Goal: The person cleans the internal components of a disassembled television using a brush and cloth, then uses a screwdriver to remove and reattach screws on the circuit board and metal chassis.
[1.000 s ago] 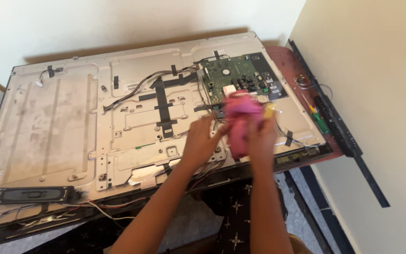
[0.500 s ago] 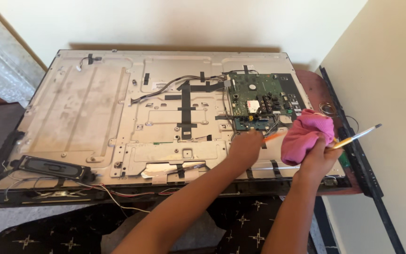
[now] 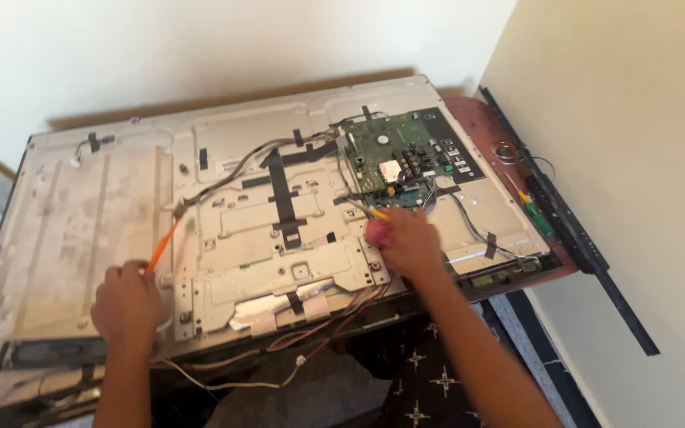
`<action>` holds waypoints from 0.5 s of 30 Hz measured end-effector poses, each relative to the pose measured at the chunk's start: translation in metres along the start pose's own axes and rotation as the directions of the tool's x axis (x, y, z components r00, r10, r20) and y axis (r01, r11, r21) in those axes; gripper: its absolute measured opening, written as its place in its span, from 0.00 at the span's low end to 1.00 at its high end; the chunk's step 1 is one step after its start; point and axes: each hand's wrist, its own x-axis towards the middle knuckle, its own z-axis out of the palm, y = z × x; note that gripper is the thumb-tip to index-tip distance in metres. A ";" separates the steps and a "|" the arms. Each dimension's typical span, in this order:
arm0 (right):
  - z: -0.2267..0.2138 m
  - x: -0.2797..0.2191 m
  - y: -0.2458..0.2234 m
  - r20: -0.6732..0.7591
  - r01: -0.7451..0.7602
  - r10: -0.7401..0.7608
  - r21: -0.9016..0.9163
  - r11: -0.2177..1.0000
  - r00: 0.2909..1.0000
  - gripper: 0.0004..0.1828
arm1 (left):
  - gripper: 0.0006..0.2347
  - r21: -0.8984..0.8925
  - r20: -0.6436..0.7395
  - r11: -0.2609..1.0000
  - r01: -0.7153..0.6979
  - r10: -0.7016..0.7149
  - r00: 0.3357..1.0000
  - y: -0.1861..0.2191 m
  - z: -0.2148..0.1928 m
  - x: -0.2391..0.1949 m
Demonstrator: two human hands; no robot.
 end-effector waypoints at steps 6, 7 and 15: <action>-0.062 0.014 0.146 -0.071 -0.515 0.511 -0.165 0.841 0.857 0.23 | 0.11 0.098 0.031 0.994 0.042 -0.045 0.999 -0.013 0.027 -0.008; -0.071 0.015 0.158 -0.122 -0.469 0.454 -0.297 0.832 0.883 0.21 | 0.11 0.109 0.039 0.992 0.062 -0.066 0.997 -0.013 0.031 -0.012; -0.029 -0.026 0.039 0.066 -0.187 0.180 0.113 0.976 0.981 0.19 | 0.20 0.055 -0.098 0.997 -0.049 0.054 0.994 0.013 -0.008 -0.011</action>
